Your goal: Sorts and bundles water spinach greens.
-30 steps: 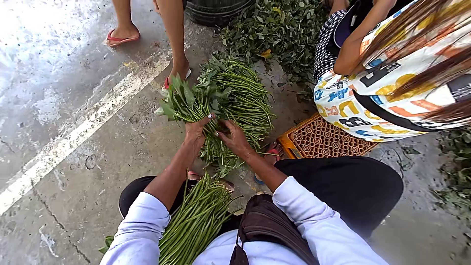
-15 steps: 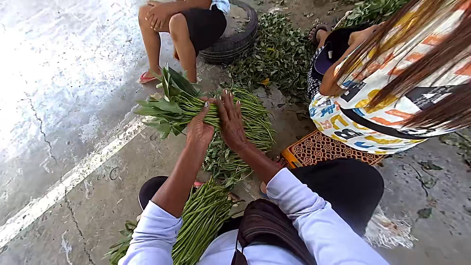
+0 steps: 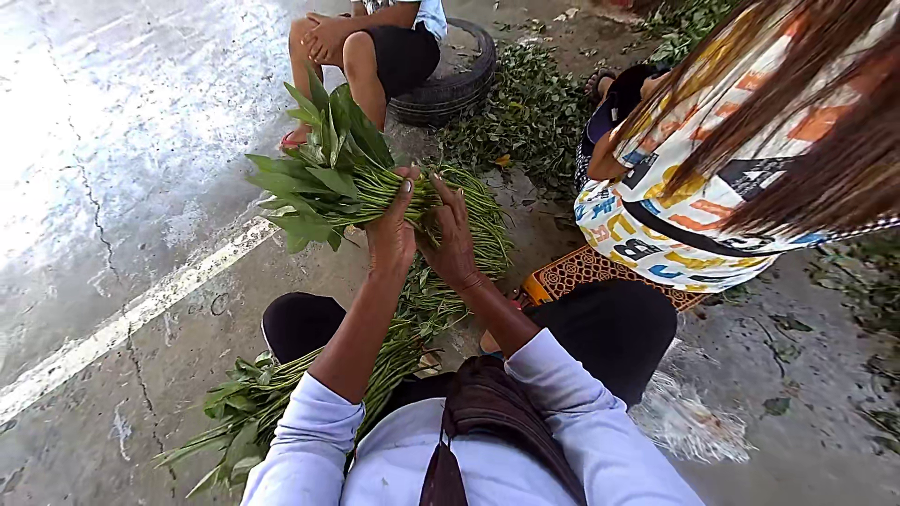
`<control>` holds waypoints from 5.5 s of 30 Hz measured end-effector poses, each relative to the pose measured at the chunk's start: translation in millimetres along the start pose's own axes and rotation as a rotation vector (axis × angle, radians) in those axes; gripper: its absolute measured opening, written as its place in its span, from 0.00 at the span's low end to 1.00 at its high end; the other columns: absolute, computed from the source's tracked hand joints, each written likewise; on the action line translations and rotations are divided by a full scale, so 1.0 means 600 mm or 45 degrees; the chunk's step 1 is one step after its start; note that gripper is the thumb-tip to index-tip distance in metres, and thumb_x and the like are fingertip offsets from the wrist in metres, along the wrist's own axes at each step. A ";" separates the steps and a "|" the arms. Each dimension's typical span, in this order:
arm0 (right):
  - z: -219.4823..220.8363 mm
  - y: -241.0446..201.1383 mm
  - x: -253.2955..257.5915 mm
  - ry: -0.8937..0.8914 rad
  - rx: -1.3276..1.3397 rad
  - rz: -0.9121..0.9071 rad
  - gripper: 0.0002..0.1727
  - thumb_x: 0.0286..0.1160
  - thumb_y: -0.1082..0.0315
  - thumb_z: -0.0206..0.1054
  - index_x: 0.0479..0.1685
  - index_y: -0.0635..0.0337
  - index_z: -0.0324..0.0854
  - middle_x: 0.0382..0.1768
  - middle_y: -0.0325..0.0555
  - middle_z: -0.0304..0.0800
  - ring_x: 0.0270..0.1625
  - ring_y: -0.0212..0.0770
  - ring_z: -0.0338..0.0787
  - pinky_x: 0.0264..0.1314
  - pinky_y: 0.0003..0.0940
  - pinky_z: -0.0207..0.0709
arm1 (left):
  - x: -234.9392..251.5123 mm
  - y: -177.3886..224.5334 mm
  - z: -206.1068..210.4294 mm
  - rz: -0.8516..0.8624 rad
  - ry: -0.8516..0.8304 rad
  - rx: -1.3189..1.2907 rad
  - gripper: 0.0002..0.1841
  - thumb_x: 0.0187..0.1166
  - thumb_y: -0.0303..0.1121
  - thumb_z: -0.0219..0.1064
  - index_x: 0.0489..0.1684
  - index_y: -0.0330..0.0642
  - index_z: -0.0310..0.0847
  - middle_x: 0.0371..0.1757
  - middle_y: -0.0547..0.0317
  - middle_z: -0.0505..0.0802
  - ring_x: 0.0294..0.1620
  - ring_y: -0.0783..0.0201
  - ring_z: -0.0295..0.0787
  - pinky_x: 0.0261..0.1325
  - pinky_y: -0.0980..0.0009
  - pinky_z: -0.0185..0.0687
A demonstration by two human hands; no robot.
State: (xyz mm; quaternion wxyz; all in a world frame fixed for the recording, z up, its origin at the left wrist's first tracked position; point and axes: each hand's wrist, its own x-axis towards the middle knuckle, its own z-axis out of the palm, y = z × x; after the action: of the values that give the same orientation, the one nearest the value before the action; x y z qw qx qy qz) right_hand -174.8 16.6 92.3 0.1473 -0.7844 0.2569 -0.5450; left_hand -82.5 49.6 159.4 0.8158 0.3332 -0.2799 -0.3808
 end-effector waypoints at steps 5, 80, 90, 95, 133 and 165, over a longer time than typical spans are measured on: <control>-0.016 -0.009 -0.004 -0.037 -0.028 -0.047 0.15 0.69 0.67 0.78 0.49 0.66 0.83 0.81 0.65 0.75 0.85 0.62 0.74 0.90 0.65 0.54 | -0.025 0.016 0.005 -0.022 0.006 0.013 0.11 0.82 0.17 0.61 0.59 0.31 0.78 0.54 0.47 0.94 0.61 0.54 0.91 0.70 0.57 0.84; 0.136 -0.169 -0.105 -1.375 -0.113 -0.483 0.11 0.82 0.81 0.57 0.55 0.68 0.81 0.50 0.66 0.89 0.55 0.67 0.91 0.59 0.65 0.78 | -0.137 0.354 -0.389 -1.645 -0.988 1.771 0.23 0.72 0.30 0.79 0.65 0.35 0.81 0.50 0.47 0.93 0.49 0.56 0.91 0.59 0.55 0.86; 0.157 -0.189 -0.071 -1.744 -0.213 -0.423 0.15 0.86 0.78 0.54 0.65 0.66 0.78 0.57 0.67 0.87 0.60 0.68 0.89 0.64 0.63 0.75 | -0.175 0.446 -0.574 -1.037 0.365 1.912 0.24 0.91 0.39 0.58 0.80 0.35 0.70 0.73 0.33 0.82 0.72 0.39 0.80 0.71 0.40 0.74; 0.168 -0.195 -0.080 -1.710 -0.190 -0.429 0.14 0.85 0.78 0.54 0.63 0.67 0.79 0.54 0.68 0.88 0.56 0.69 0.89 0.58 0.64 0.76 | -0.204 0.433 -0.363 0.051 0.292 2.356 0.27 0.90 0.40 0.55 0.84 0.37 0.69 0.89 0.39 0.68 0.92 0.47 0.58 0.92 0.50 0.55; 0.133 -0.117 -0.122 -1.263 0.289 -0.327 0.08 0.75 0.75 0.68 0.50 0.66 0.84 0.47 0.61 0.91 0.51 0.61 0.93 0.54 0.58 0.83 | -0.288 0.124 -0.338 -0.324 0.231 2.826 0.37 0.88 0.63 0.47 0.97 0.65 0.46 0.97 0.49 0.49 0.96 0.33 0.37 0.86 0.26 0.38; 0.182 -0.284 -0.160 -0.728 1.677 1.748 0.29 0.72 0.67 0.77 0.72 0.61 0.73 0.56 0.50 0.90 0.57 0.40 0.92 0.65 0.41 0.87 | -0.326 0.176 -0.392 -0.284 0.780 1.896 0.38 0.92 0.60 0.35 0.92 0.41 0.54 0.85 0.38 0.73 0.85 0.42 0.70 0.85 0.39 0.62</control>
State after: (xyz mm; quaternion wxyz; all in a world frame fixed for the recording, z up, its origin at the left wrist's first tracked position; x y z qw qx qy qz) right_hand -58.1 206.0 64.8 0.8935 -0.3292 0.2562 -0.1660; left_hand 22.1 337.2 53.7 0.3779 0.9039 -0.1894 -0.0656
